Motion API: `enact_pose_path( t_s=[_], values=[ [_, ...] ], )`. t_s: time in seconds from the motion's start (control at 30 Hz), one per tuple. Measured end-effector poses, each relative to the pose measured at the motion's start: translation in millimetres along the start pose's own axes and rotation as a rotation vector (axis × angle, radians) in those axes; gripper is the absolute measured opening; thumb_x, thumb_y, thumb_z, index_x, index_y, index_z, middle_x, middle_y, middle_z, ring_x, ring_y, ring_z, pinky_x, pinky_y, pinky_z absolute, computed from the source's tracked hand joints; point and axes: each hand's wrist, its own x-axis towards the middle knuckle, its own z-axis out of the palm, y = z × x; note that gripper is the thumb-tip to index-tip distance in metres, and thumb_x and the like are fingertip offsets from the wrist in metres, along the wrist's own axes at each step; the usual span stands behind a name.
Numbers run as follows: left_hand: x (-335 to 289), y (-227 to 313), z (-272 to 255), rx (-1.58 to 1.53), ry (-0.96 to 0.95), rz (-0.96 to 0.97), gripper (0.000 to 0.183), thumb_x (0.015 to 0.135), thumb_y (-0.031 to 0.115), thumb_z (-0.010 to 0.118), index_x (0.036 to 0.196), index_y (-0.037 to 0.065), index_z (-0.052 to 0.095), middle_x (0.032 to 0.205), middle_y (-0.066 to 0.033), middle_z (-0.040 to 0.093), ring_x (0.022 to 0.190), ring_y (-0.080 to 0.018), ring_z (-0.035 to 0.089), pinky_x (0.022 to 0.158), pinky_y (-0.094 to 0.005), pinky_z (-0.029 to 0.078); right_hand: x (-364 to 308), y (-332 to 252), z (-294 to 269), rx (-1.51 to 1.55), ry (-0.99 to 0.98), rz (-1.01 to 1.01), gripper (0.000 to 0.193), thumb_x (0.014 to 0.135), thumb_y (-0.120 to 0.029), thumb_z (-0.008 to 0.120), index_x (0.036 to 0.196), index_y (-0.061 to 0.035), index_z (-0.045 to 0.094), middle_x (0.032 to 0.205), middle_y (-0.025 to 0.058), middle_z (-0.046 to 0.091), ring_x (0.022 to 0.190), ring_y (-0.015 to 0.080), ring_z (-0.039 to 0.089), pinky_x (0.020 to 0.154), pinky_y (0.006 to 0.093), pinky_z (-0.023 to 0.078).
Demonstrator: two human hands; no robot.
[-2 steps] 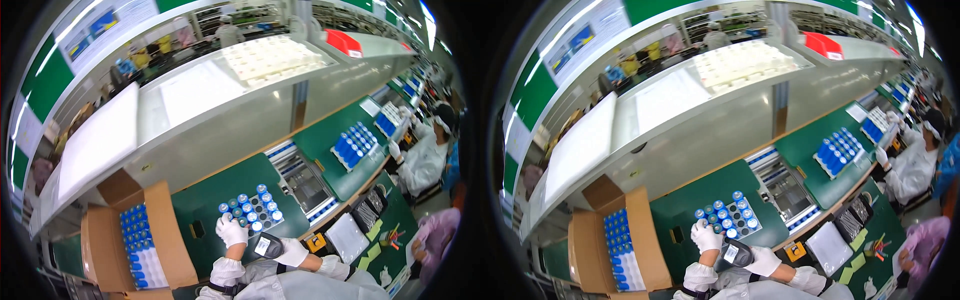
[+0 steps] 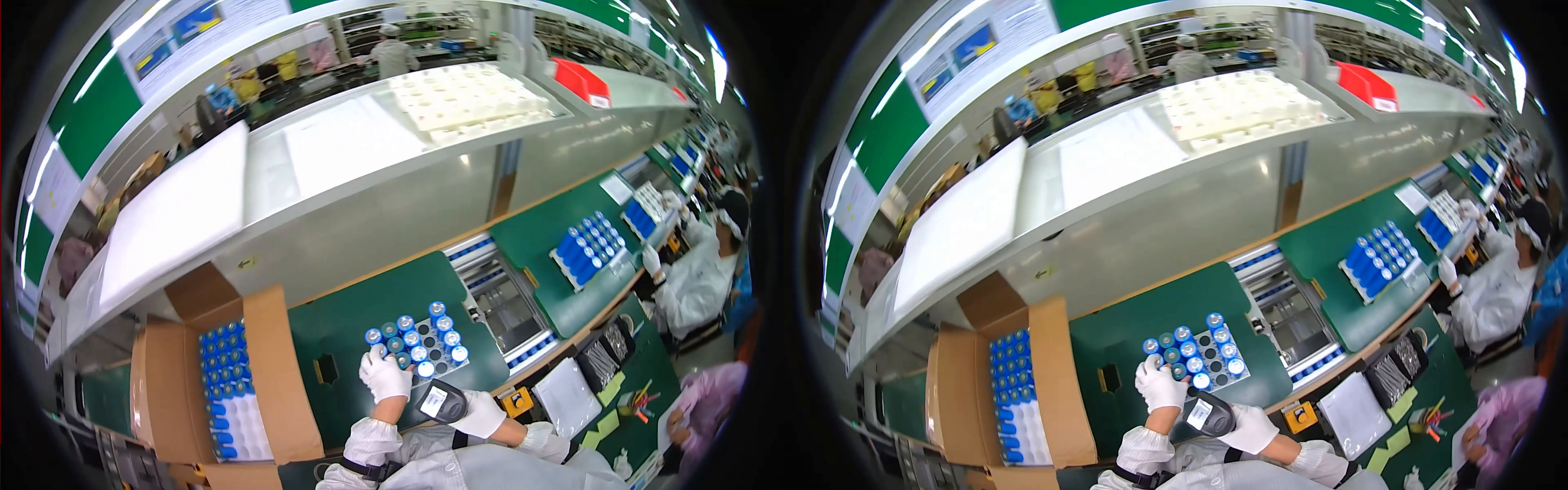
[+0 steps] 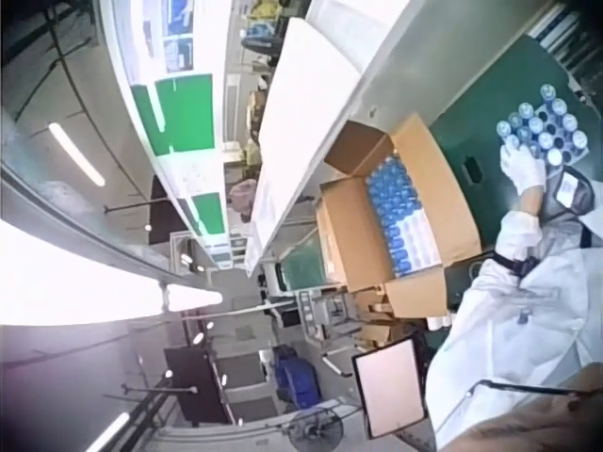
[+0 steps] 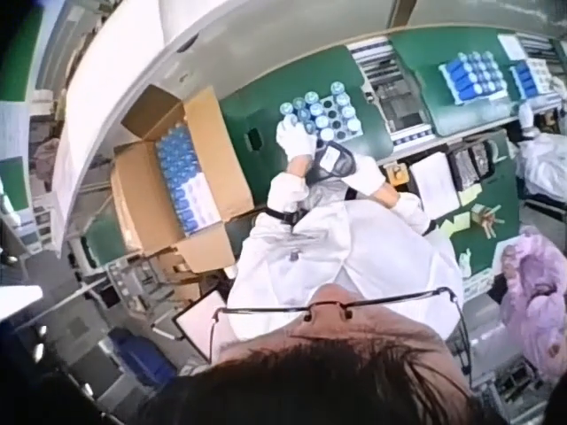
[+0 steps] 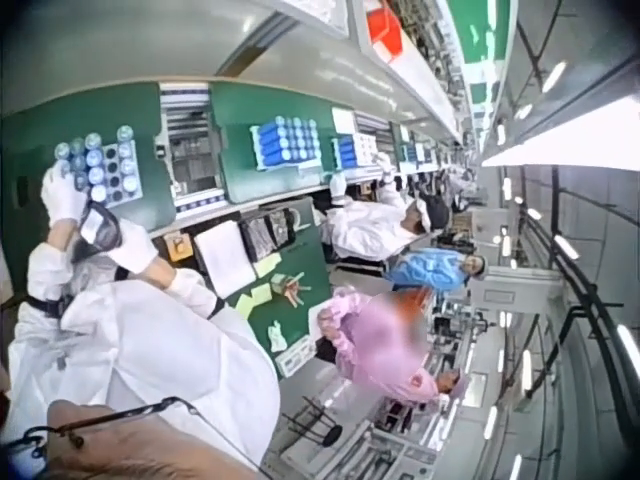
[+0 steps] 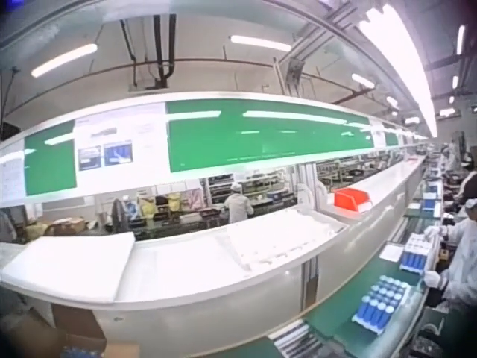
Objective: The person transfers batteries from a box into a tray, scans each battery with a handheld scanner, and then uses a computer mouse and keyboard.
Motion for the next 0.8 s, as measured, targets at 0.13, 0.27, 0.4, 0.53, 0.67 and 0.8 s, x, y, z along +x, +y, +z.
enact_pose_path(
  t_s=[0.13, 0.27, 0.4, 0.53, 0.67, 0.8],
  values=[
    [1.2, -3.4, -3.8, -0.104, 0.018, 0.011, 0.045, 0.066, 0.037, 0.086, 0.099, 0.008, 0.075, 0.134, -0.0043, 0.052, 0.128, -0.0328, 0.040, 0.107, -0.0485, 0.032, 7.5, -19.8, -7.1, -0.014, 0.020, 0.011, 0.040, 0.073, -0.027, 0.081, 0.103, -0.0034, 0.069, 0.087, 0.0170, 0.071, 0.083, 0.0340, 0.070, 0.074, 0.0376, 0.057],
    [5.2, -8.1, -0.4, -0.123, 0.093, 0.065, 0.044, 0.065, 0.039, 0.086, 0.092, 0.006, 0.075, 0.128, -0.0049, 0.057, 0.126, -0.0329, 0.044, 0.104, -0.0498, 0.034, 12.0, -9.9, -3.3, -0.038, 0.017, 0.033, 0.040, 0.070, -0.026, 0.083, 0.101, -0.0056, 0.070, 0.085, 0.0175, 0.071, 0.081, 0.0338, 0.071, 0.073, 0.0381, 0.057],
    [4.2, -15.0, 8.6, -0.124, 0.157, 0.091, 0.043, 0.064, 0.040, 0.085, 0.088, 0.006, 0.074, 0.125, -0.0060, 0.058, 0.125, -0.0328, 0.045, 0.102, -0.0506, 0.036, 17.8, -12.3, -1.8, -0.014, 0.003, 0.038, 0.035, 0.067, -0.025, 0.082, 0.094, -0.0072, 0.071, 0.083, 0.0184, 0.070, 0.080, 0.0363, 0.069, 0.072, 0.0393, 0.057],
    [-9.6, -18.5, -15.8, -0.116, 0.146, 0.076, 0.046, 0.067, 0.038, 0.083, 0.097, 0.005, 0.071, 0.127, -0.0067, 0.054, 0.119, -0.0331, 0.048, 0.098, -0.0492, 0.040, 23.7, -4.2, 6.1, -0.083, 0.061, -0.071, 0.031, 0.065, -0.022, 0.082, 0.089, -0.0067, 0.069, 0.081, 0.0180, 0.069, 0.078, 0.0382, 0.068, 0.069, 0.0422, 0.056],
    [-40.0, -36.6, -107.2, -0.336, 0.166, 0.087, 0.038, 0.075, 0.030, 0.081, 0.102, 0.005, 0.069, 0.121, -0.0122, 0.062, 0.113, -0.0324, 0.058, 0.095, -0.0417, 0.050, 22.8, 29.0, 9.5, 0.020, 0.124, 0.033, 0.032, 0.064, -0.015, 0.081, 0.093, -0.0079, 0.070, 0.085, 0.0138, 0.072, 0.080, 0.0325, 0.071, 0.072, 0.0411, 0.057],
    [-44.4, -143.9, -210.2, -0.287, 0.435, -0.183, 0.034, 0.080, 0.032, 0.076, 0.100, 0.004, 0.072, 0.104, -0.0153, 0.070, 0.100, -0.0342, 0.065, 0.090, -0.0416, 0.053, 31.7, 66.3, 18.3, 0.152, 0.219, 0.041, 0.038, 0.068, -0.005, 0.081, 0.103, -0.0012, 0.069, 0.090, 0.0077, 0.073, 0.082, 0.0162, 0.069, 0.073, 0.0326, 0.055]
  ],
)
